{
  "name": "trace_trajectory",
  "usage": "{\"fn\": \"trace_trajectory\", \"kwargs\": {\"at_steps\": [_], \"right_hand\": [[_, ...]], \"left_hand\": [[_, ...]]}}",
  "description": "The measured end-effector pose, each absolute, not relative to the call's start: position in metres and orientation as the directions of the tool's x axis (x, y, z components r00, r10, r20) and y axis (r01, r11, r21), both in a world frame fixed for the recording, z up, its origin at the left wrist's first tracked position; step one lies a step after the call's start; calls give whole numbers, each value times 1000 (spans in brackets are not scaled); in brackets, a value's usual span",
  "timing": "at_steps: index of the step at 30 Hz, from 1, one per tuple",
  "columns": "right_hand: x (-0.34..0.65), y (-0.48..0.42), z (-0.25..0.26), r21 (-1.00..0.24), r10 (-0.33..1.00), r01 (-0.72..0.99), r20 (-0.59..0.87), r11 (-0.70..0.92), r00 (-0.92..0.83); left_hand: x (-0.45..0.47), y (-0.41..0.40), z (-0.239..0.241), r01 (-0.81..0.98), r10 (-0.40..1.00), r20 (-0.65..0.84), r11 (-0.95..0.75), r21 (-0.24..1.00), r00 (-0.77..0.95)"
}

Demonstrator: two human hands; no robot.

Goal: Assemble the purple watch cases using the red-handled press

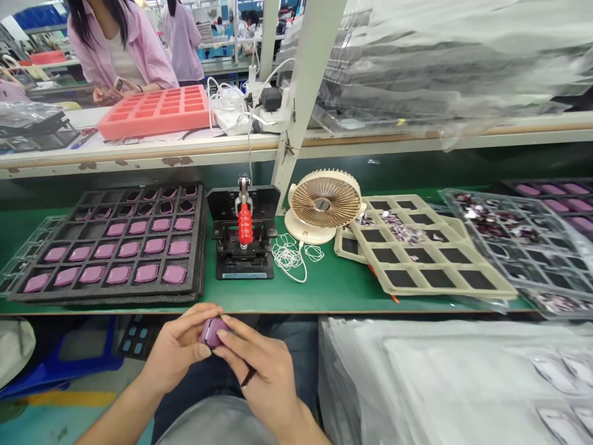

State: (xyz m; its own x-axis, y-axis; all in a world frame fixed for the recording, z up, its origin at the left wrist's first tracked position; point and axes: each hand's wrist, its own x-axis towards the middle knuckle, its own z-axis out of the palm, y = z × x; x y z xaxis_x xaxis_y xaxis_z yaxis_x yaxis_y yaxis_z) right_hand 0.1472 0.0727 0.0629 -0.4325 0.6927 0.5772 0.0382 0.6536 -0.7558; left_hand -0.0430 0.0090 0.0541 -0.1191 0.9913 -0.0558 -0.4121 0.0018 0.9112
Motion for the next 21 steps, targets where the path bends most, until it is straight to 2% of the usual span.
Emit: {"fn": "trace_trajectory", "kwargs": {"at_steps": [13,21], "right_hand": [[151,75,62,-661,614,90,627,745,-479],[148,67,51,-545,582,250,607,800,-541]], "left_hand": [[-41,8,54,-359,991,-35,-15,933,-130],[-34,9,53,-366,979,-60,-15,930,-193]]}}
